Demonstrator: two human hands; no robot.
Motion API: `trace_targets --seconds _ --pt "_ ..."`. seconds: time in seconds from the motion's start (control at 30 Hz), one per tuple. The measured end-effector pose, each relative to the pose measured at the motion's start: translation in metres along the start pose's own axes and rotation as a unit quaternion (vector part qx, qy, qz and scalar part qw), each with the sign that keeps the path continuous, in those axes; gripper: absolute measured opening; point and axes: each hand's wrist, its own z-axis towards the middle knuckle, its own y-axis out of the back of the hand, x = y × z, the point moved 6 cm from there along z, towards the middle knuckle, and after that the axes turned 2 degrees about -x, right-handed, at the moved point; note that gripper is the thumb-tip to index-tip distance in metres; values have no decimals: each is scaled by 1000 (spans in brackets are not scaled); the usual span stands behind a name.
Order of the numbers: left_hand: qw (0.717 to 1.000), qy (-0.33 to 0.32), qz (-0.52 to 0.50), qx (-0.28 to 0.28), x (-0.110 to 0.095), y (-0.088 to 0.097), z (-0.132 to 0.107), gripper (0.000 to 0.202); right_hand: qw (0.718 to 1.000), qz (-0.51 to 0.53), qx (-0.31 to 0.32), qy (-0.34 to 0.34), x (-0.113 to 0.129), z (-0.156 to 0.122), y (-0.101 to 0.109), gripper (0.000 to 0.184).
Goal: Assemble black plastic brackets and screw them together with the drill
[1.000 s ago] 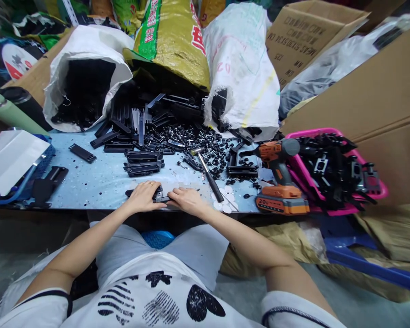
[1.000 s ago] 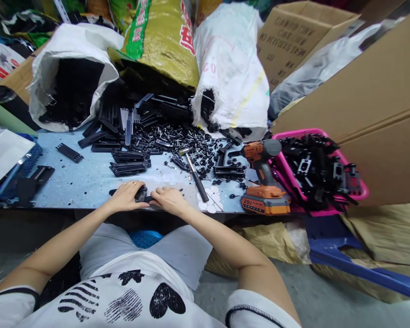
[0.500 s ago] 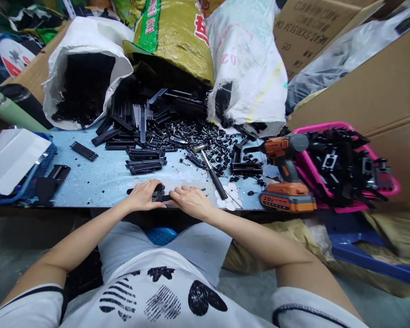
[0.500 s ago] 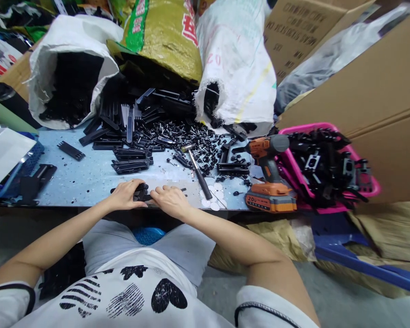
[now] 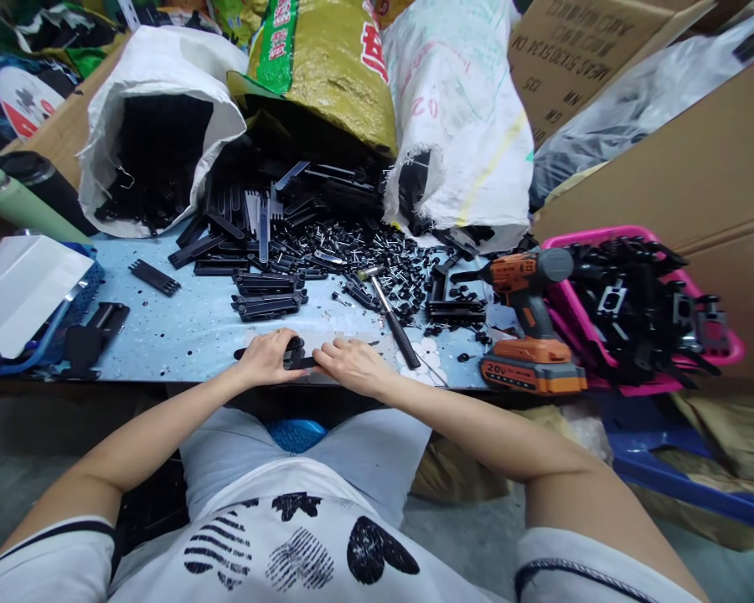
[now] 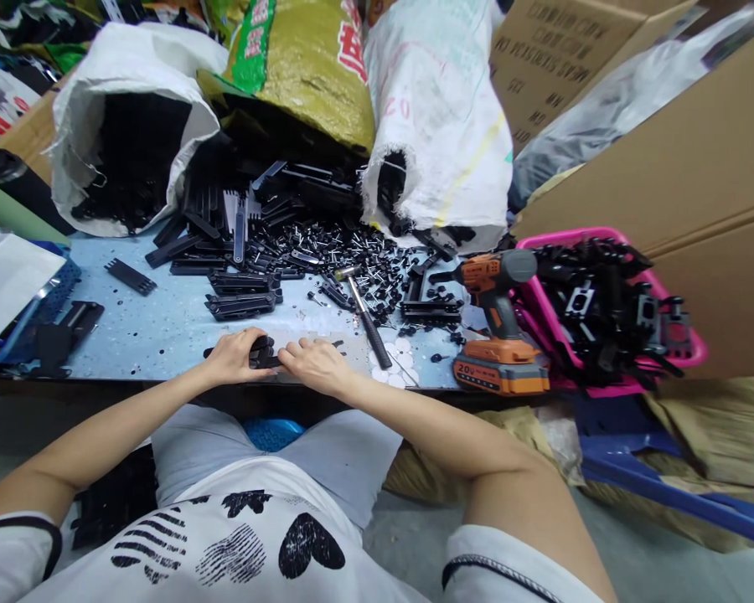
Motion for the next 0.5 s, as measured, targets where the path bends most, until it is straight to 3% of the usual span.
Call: trace_targets --seconds 0.13,0.2,0.27,0.37,0.43,0.5 --pt "986 -70 -49 146 3 4 25 63 996 79 19 -29 -10 4 -16 45" --pt "980 -100 -47 166 1 14 41 55 993 103 25 -57 -21 10 -24 45" --pt "991 -67 -25 111 -4 28 57 55 990 116 27 -71 -32 17 -32 47" --pt "999 -13 11 -33 -29 38 67 60 987 148 18 -63 -42 27 -44 44" --pt "997 -52 16 -48 -55 22 68 66 984 168 22 -45 -45 33 -56 34" --pt "998 -53 13 -19 -67 -1 70 74 981 193 11 -26 -46 39 -65 29"
